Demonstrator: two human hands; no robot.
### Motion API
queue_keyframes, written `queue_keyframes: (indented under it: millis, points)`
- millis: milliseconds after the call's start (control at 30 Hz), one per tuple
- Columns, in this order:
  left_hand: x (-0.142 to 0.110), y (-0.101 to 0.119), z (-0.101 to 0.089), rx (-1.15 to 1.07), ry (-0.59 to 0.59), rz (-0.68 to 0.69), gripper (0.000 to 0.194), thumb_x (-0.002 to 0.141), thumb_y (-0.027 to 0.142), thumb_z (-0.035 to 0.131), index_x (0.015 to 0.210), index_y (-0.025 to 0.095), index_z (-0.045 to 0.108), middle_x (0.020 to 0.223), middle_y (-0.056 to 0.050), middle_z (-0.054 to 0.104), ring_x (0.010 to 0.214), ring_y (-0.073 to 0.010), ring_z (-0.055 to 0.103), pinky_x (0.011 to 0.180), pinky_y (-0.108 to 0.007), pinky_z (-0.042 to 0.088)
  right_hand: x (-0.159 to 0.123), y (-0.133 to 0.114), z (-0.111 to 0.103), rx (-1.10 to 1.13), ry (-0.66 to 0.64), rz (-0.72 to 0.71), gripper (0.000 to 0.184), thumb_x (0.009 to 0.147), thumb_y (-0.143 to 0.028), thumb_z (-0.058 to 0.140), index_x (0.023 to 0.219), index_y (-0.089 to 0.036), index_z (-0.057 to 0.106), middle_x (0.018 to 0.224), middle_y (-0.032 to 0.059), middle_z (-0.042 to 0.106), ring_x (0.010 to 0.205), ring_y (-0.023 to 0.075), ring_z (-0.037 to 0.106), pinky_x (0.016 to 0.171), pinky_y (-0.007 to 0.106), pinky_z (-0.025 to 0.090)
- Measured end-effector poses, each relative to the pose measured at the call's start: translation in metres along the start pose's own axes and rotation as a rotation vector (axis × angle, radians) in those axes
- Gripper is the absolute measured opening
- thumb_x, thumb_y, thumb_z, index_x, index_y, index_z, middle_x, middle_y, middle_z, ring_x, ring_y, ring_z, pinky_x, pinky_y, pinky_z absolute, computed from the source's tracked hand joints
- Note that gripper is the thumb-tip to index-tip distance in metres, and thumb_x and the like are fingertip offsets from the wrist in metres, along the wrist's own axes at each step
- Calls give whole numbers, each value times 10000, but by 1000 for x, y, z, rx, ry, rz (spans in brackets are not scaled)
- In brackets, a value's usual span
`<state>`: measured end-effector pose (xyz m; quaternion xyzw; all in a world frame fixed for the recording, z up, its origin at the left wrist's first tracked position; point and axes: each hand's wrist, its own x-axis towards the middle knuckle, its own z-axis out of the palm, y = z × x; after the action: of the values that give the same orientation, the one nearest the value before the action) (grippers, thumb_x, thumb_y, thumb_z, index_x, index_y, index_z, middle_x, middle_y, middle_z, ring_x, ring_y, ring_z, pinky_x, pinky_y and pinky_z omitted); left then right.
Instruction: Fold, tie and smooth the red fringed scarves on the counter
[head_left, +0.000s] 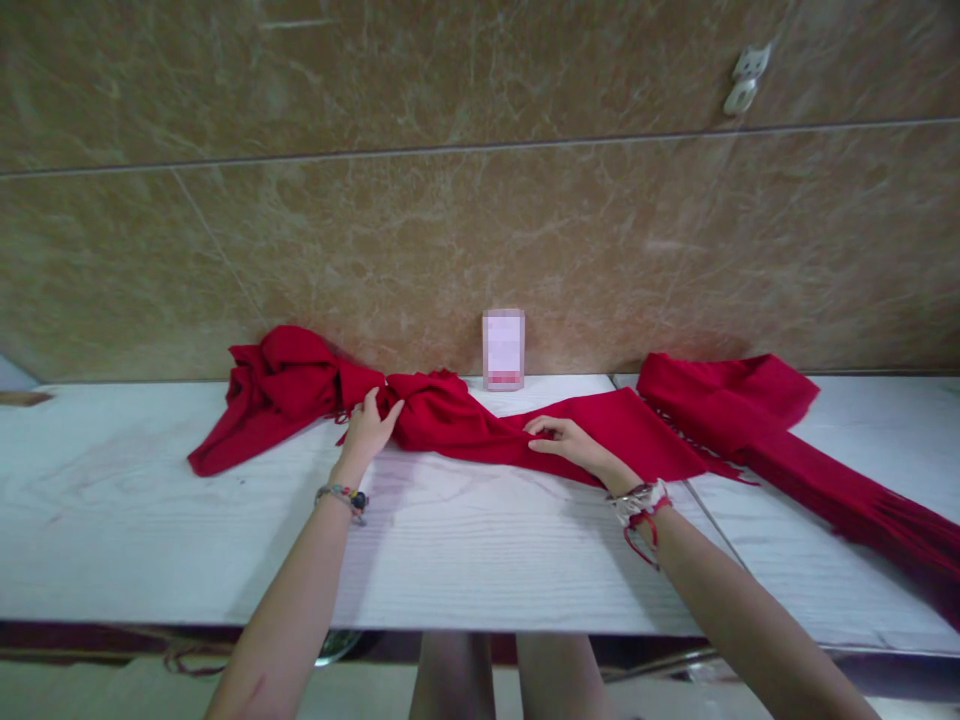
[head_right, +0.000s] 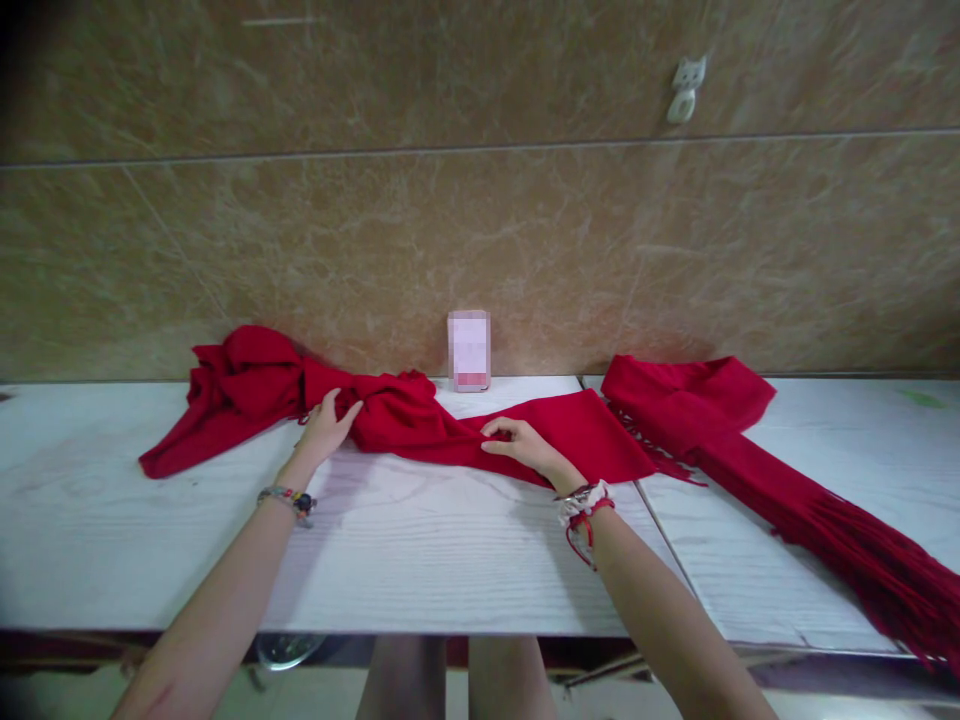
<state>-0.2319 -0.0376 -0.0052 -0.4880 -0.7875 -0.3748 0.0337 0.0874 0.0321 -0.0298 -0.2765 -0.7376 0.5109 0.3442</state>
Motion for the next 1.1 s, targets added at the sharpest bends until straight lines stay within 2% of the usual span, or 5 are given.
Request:
queue_keyframes:
  millis: [267,533,667,833,1100]
  points:
    - [5,-3,-6,-263,178,-96,318,658,149,581,974,133,561,811,-57,649,746,-182,635,724,-320,518,1,1,-2,-1,5,73,320,570,-465,672,642,-171,570,724,0,570,719,149,512,721,306,394]
    - [79,1,-122,-184,637,249,320,759,106,364,1016,176,541,1003,-70,615,962,-208,577,868,-410,448,3,4,-3,7,141,91,333,578,-495,613,638,-195,479,618,-46,472,619,123,437,621,266,364]
    - [107,-30,-137,171,178,317,389,788,255,363,1133,174,522,1129,-114,583,1097,-317,503,927,-559,331,1,2,-2,-24,142,75,282,612,-453,594,655,-199,480,630,-45,472,613,120,431,615,263,367]
    - [79,-59,-96,312,-85,303,512,707,373,544,1181,181,520,1325,-160,425,1240,-418,293,952,-628,238,2,4,-1,3,92,32,270,580,-410,627,714,-194,536,705,-18,540,703,143,500,701,292,404]
    - [-1,-4,-51,270,-614,667,708,727,506,567,1319,181,354,1412,-123,304,1305,-261,227,1048,-396,231,2,4,-2,-104,63,33,247,588,-392,645,716,-183,613,760,17,620,764,171,553,765,334,427]
